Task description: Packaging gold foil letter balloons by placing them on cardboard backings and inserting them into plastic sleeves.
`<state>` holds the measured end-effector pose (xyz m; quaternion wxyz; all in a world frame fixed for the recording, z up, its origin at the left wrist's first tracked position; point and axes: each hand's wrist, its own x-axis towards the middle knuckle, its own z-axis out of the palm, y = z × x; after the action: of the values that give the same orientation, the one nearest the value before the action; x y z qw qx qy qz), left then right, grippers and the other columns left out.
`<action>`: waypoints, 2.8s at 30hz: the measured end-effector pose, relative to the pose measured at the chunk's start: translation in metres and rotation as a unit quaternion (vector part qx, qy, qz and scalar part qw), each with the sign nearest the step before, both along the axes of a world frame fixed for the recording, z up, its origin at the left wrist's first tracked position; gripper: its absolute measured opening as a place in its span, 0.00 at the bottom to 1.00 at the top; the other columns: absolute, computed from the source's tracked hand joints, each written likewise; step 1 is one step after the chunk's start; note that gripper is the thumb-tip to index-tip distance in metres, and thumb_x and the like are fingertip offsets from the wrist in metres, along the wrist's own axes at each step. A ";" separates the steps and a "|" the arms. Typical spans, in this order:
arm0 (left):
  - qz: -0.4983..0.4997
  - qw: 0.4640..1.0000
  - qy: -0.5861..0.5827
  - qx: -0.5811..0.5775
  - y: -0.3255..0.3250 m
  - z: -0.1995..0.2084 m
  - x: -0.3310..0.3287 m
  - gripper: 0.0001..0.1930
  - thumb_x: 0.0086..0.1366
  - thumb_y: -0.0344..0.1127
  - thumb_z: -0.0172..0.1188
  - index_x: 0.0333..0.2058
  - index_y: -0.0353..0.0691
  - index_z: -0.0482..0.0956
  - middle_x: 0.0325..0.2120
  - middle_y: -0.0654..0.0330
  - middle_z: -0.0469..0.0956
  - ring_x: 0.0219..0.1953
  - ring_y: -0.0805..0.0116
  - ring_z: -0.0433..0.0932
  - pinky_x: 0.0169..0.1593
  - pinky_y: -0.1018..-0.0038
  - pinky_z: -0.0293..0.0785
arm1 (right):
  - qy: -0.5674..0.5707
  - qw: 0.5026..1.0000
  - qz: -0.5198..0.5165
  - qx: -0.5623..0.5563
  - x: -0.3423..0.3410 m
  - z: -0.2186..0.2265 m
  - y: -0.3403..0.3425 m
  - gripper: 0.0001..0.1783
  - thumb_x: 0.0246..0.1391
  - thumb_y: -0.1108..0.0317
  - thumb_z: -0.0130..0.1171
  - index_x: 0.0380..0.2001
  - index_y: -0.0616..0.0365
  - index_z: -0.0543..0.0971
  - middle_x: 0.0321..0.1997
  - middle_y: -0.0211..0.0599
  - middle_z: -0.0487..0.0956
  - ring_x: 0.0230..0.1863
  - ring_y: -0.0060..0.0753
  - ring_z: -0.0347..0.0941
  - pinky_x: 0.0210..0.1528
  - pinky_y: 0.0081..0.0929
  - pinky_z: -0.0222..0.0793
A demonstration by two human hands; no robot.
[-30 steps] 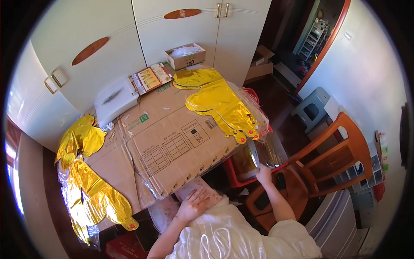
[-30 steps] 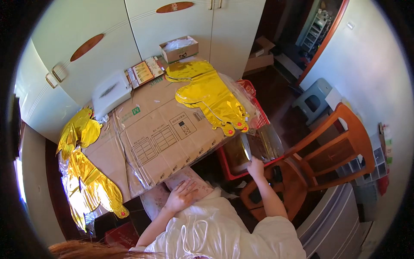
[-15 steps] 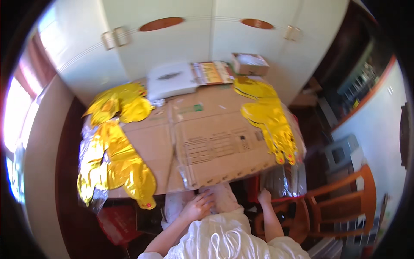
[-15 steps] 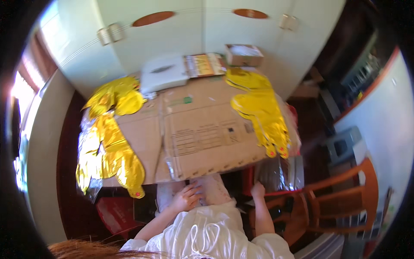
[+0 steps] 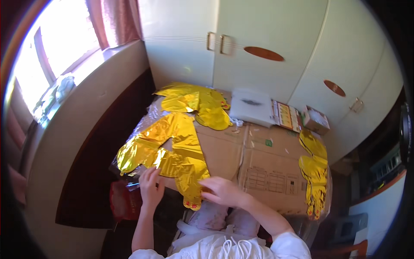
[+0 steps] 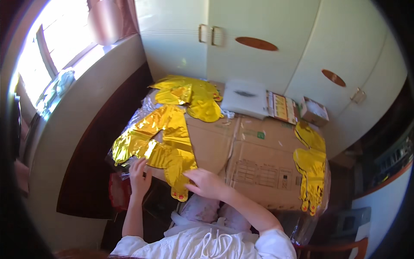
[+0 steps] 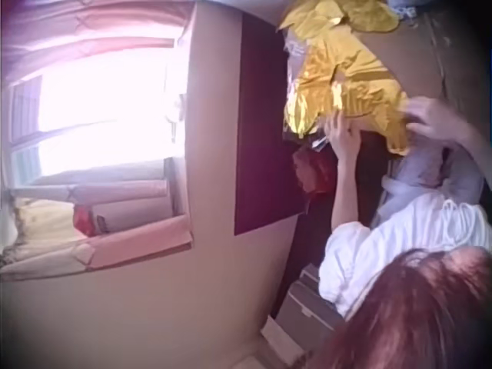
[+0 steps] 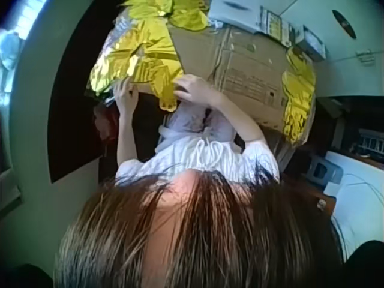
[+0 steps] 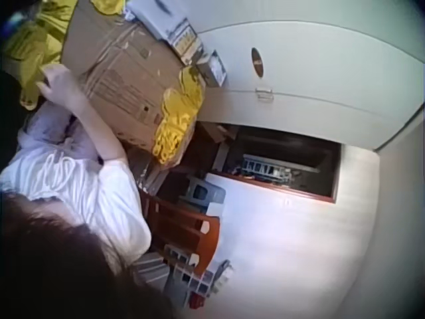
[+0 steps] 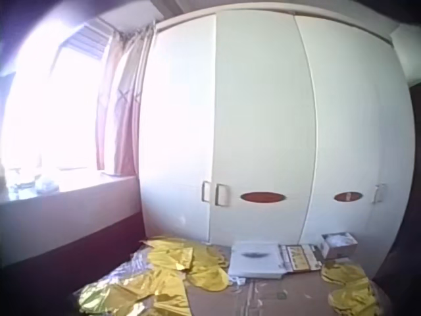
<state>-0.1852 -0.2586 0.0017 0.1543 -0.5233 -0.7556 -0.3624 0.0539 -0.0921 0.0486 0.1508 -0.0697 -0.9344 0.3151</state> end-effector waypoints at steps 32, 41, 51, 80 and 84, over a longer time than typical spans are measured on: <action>0.228 0.960 -0.130 0.096 -0.056 -0.039 -0.117 0.21 0.56 0.28 0.61 0.49 0.37 0.72 0.47 0.51 0.73 0.53 0.52 0.70 0.57 0.60 0.64 | 0.070 0.996 -0.007 0.047 -0.335 -0.091 -0.072 0.09 0.51 0.62 0.57 0.27 0.55 0.81 0.27 0.43 0.80 0.31 0.45 0.79 0.33 0.40 0.75; 0.216 0.969 0.096 -0.066 -0.046 -0.016 -0.115 0.10 0.60 0.32 0.58 0.40 0.39 0.78 0.43 0.56 0.77 0.50 0.57 0.73 0.54 0.60 0.66 | 0.068 0.960 -0.046 -0.269 -0.333 -0.082 -0.054 0.11 0.47 0.63 0.64 0.30 0.59 0.82 0.27 0.41 0.82 0.30 0.34 0.79 0.36 0.29 0.74; 0.133 0.960 0.080 -0.234 -0.021 -0.020 -0.132 0.26 0.60 0.53 0.58 0.54 0.49 0.74 0.58 0.48 0.69 0.51 0.51 0.73 0.55 0.57 0.67 | 0.097 0.820 -0.131 -0.549 -0.335 -0.078 -0.022 0.22 0.45 0.71 0.63 0.45 0.61 0.72 0.41 0.40 0.77 0.40 0.26 0.73 0.39 0.24 0.70; 0.119 0.956 0.106 -0.245 0.040 0.013 -0.089 0.31 0.55 0.43 0.65 0.57 0.40 0.71 0.58 0.46 0.68 0.58 0.43 0.66 0.60 0.55 0.65 | 0.526 0.473 -0.544 -0.452 0.262 -0.080 0.059 0.17 0.59 0.69 0.59 0.50 0.51 0.70 0.46 0.30 0.75 0.43 0.28 0.75 0.36 0.25 0.76; -0.152 0.968 0.101 -0.169 0.114 0.040 0.048 0.34 0.53 0.37 0.68 0.56 0.28 0.66 0.58 0.44 0.67 0.60 0.44 0.65 0.63 0.54 0.60 | 0.473 0.512 -0.583 -0.417 0.269 -0.085 0.031 0.19 0.59 0.72 0.57 0.52 0.54 0.68 0.50 0.32 0.73 0.46 0.30 0.75 0.40 0.30 0.78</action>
<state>-0.1371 -0.1441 0.0416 0.0820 -0.6846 -0.6980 -0.1935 0.3228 -0.0608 -0.0369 0.6740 -0.4944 -0.2346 0.4962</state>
